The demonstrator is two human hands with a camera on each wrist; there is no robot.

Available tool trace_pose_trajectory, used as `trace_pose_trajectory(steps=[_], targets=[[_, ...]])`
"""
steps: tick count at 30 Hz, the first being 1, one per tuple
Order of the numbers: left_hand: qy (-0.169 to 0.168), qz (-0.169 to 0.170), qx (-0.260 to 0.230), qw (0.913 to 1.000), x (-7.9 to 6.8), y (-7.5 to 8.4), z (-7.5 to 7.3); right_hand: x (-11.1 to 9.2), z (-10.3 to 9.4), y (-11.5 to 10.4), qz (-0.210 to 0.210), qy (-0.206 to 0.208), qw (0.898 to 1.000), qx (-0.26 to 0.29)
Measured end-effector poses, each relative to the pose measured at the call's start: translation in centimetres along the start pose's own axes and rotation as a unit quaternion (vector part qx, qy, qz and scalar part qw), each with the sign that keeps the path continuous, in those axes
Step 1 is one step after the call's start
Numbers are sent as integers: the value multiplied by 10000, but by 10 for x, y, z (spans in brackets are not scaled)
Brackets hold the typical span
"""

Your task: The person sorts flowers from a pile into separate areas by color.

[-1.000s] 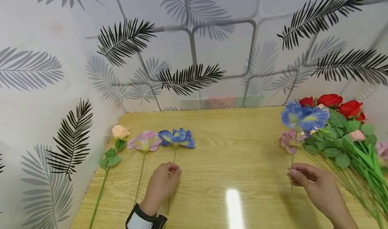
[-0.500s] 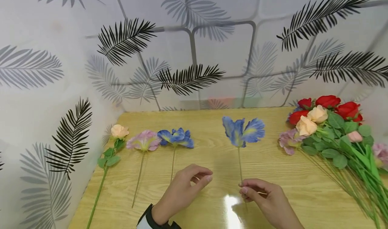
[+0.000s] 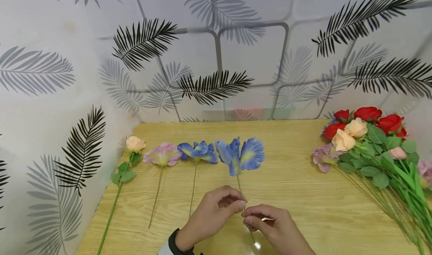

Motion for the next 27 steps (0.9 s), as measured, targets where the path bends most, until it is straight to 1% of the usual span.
trace_pose_trajectory(steps=[2, 3, 6, 7, 9, 11, 13, 14, 16, 18, 20, 23, 25, 27], targets=[[7, -184, -180, 9997, -1, -1, 0, 1, 1, 1, 144, -43, 9999, 4], [11, -246, -216, 9995, 0, -2, -1, 2, 1, 2, 283, -62, 9996, -28], [18, -290, -226, 9993, 1, 0, -3, 3, -5, 5, 657, -27, 9977, -193], [44, -307, -217, 9993, 2, 0, -5, 3, -10, 7, 744, 40, 9968, -285], [163, -315, -227, 9991, 3, 2, -11, 3, -23, 10, 876, 305, 9941, -568], [378, -337, -214, 9985, 3, 2, -20, 2, -43, 13, 966, 658, 9886, -952], [658, -358, -106, 9971, 1, 1, -31, 0, -68, 17, 1030, 991, 9787, -1472], [815, -390, -54, 9959, 0, 0, -37, -1, -82, 20, 1109, 1135, 9715, -1763], [1119, -536, 42, 9923, -4, -3, -49, -4, -111, 27, 1292, 1245, 9555, -2343], [1394, -729, 114, 9875, -8, -7, -59, -9, -140, 38, 1493, 1125, 9418, -2795], [1623, -920, 136, 9824, -13, -10, -68, -16, -167, 52, 1867, 900, 9281, -3093], [1859, -1044, 208, 9768, -18, -15, -77, -26, -204, 73, 2367, 613, 9075, -3416], [1974, -1084, 265, 9740, -20, -19, -82, -32, -222, 84, 2515, 565, 8966, -3602], [2064, -1143, 294, 9713, -20, -23, -86, -37, -235, 92, 2461, 602, 8839, -3932]])
Point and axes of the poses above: each hand's wrist, its own x-axis towards the middle knuckle, its own z-axis out of the palm, y = z × x, the point moved 5 cm from there along x, towards the middle knuckle, and after that the axes turned 1 degree about -x, right-handed, at the moved point
